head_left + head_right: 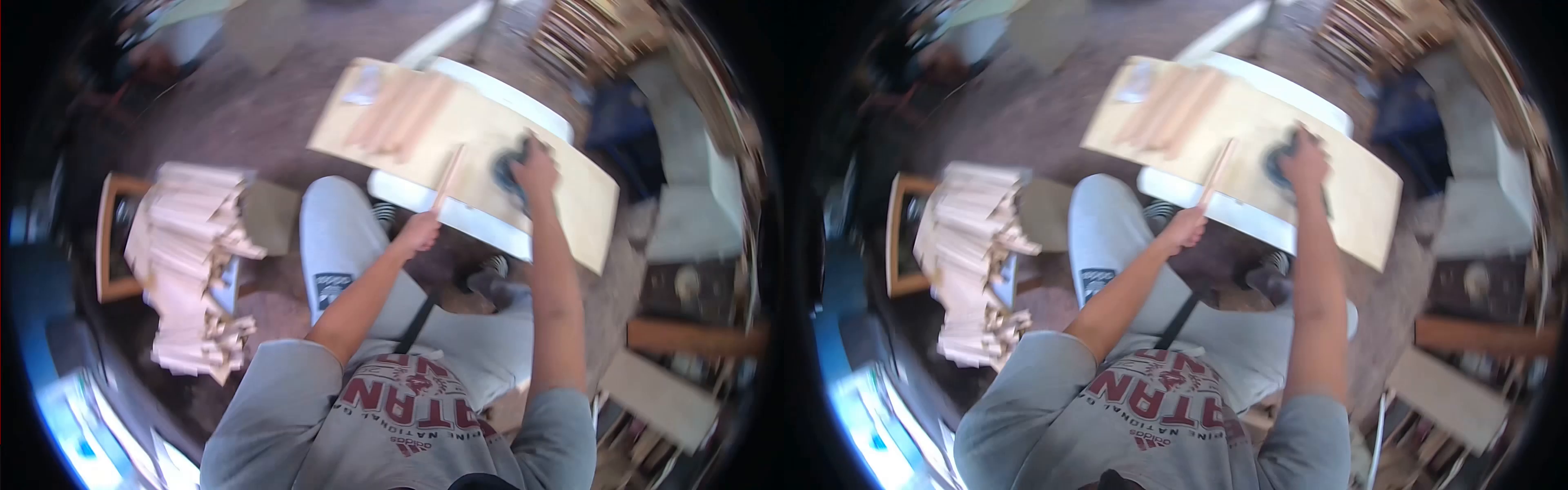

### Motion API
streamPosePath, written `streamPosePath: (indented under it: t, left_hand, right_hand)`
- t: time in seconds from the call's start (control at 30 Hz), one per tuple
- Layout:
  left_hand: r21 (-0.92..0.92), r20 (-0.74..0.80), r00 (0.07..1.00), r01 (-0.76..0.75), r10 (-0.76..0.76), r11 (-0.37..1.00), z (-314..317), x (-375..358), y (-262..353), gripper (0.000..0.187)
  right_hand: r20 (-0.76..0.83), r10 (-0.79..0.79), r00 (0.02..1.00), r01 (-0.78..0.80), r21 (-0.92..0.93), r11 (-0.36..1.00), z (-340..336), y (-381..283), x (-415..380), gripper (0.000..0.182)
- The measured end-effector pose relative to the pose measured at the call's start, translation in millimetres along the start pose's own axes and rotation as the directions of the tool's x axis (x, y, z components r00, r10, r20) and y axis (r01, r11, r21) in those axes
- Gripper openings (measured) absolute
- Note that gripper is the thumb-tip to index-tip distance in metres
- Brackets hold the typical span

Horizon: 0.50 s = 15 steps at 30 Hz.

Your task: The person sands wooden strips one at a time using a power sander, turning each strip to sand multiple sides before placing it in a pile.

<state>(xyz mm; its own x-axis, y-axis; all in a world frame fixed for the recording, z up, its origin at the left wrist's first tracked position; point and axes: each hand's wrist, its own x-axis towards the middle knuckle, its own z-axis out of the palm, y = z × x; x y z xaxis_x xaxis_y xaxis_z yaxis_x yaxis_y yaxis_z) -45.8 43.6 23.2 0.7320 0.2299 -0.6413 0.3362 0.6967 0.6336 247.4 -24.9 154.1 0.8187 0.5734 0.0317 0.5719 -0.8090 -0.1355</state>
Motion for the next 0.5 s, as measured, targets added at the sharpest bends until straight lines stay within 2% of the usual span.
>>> streamPosePath:
  t: [0.03,0.1,0.13,0.17,0.23,0.3,0.33,0.37,0.4,0.43,0.5]
  left_hand:
    - [-0.112,-0.040,0.992,-0.124,0.121,0.986,8.3,-20.4,22.3,0.043]
    - [-0.272,-0.145,0.942,-0.332,0.302,0.903,-0.7,-67.1,69.4,0.042]
    - [-0.198,-0.297,0.867,-0.465,0.400,0.863,-13.6,-100.7,92.9,0.040]
    - [-0.099,-0.416,0.766,-0.575,0.491,0.812,-31.3,-125.5,113.8,0.038]
    - [0.083,-0.692,0.477,-0.693,0.542,0.716,-96.9,-161.9,131.7,0.034]
    - [0.064,-0.894,0.218,-0.802,0.391,0.594,-164.1,-206.9,130.2,0.028]
    - [0.358,-0.897,-0.053,-0.669,0.439,0.651,-217.8,-219.9,113.5,0.029]
    - [0.438,-0.897,-0.214,-0.549,0.386,0.712,-270.7,-235.7,96.8,0.031]
    - [0.524,-0.843,-0.402,-0.469,0.357,0.711,-311.3,-252.0,78.2,0.033]
    - [0.458,-0.879,-0.360,-0.448,0.313,0.768,-344.5,-277.2,61.6,0.035]
    - [0.612,-0.749,-0.570,-0.398,0.338,0.684,-388.6,-304.7,28.3,0.048]
  right_hand:
    - [0.027,-0.027,0.999,0.025,0.062,0.998,19.5,24.5,10.3,0.083]
    - [-0.001,-0.047,0.999,0.047,0.053,0.998,13.9,31.7,-5.7,0.086]
    - [-0.033,-0.112,0.993,0.115,0.112,0.987,33.1,52.1,0.1,0.086]
    - [0.020,-0.023,1.000,0.023,0.009,1.000,12.6,37.6,-13.1,0.092]
    - [-0.014,-0.042,0.999,0.040,-0.083,0.996,18.4,45.6,-14.1,0.093]
    - [-0.028,-0.038,0.999,0.035,-0.101,0.994,17.1,45.6,-19.1,0.091]
    - [-0.027,-0.018,0.999,0.015,-0.116,0.993,15.4,45.1,-22.1,0.091]
    - [-0.028,0.008,1.000,-0.011,-0.131,0.991,14.3,44.2,-23.3,0.090]
    - [-0.026,0.017,1.000,-0.021,-0.128,0.992,13.2,42.7,-22.8,0.090]
    - [-0.022,0.031,0.999,-0.033,-0.126,0.991,12.6,42.4,-23.8,0.089]
    - [-0.019,0.044,0.999,-0.046,-0.124,0.991,12.6,45.9,-26.8,0.088]
